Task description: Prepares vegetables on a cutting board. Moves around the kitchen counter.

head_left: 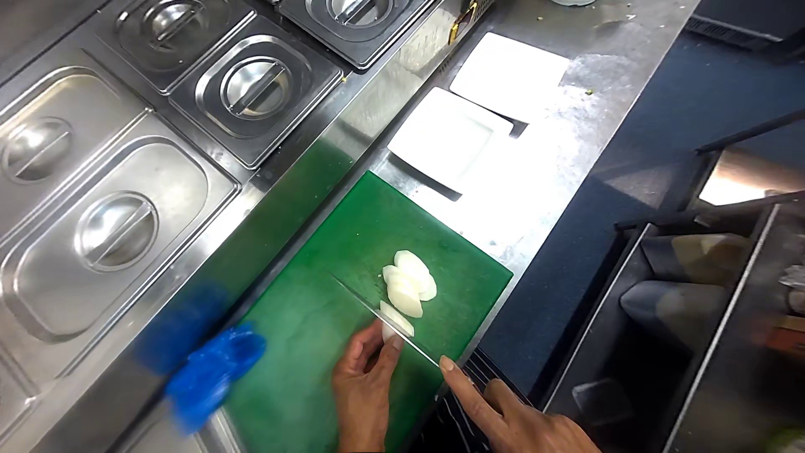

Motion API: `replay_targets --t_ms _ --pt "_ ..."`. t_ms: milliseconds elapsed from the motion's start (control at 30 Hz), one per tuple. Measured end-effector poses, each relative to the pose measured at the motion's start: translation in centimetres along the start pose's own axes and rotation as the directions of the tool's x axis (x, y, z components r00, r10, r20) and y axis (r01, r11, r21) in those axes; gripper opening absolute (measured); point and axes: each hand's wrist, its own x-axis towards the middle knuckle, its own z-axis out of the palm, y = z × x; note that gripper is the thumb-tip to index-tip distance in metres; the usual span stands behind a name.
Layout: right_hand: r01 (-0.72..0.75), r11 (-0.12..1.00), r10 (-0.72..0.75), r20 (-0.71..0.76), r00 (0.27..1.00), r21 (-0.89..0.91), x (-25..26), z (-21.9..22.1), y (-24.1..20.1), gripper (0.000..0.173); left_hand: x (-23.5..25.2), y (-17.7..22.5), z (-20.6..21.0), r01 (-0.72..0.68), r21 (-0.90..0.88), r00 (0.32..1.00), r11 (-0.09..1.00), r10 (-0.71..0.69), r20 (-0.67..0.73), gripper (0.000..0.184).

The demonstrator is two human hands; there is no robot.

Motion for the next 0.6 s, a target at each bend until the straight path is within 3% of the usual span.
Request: replay_targets --t_ms 400,600 --pt "-0.026 1.000 0.026 0.053 0.998 -0.002 0.4 0.1 -0.3 0.058 0.3 0.1 -0.2 -0.006 0.001 1.000 1.000 0.006 0.006 0.031" --pt "-0.031 0.997 0.033 0.019 0.999 -0.069 1.8 2.7 0.7 0.064 0.5 0.1 -0.5 0.010 0.029 1.000 1.000 -0.010 0.020 0.035"
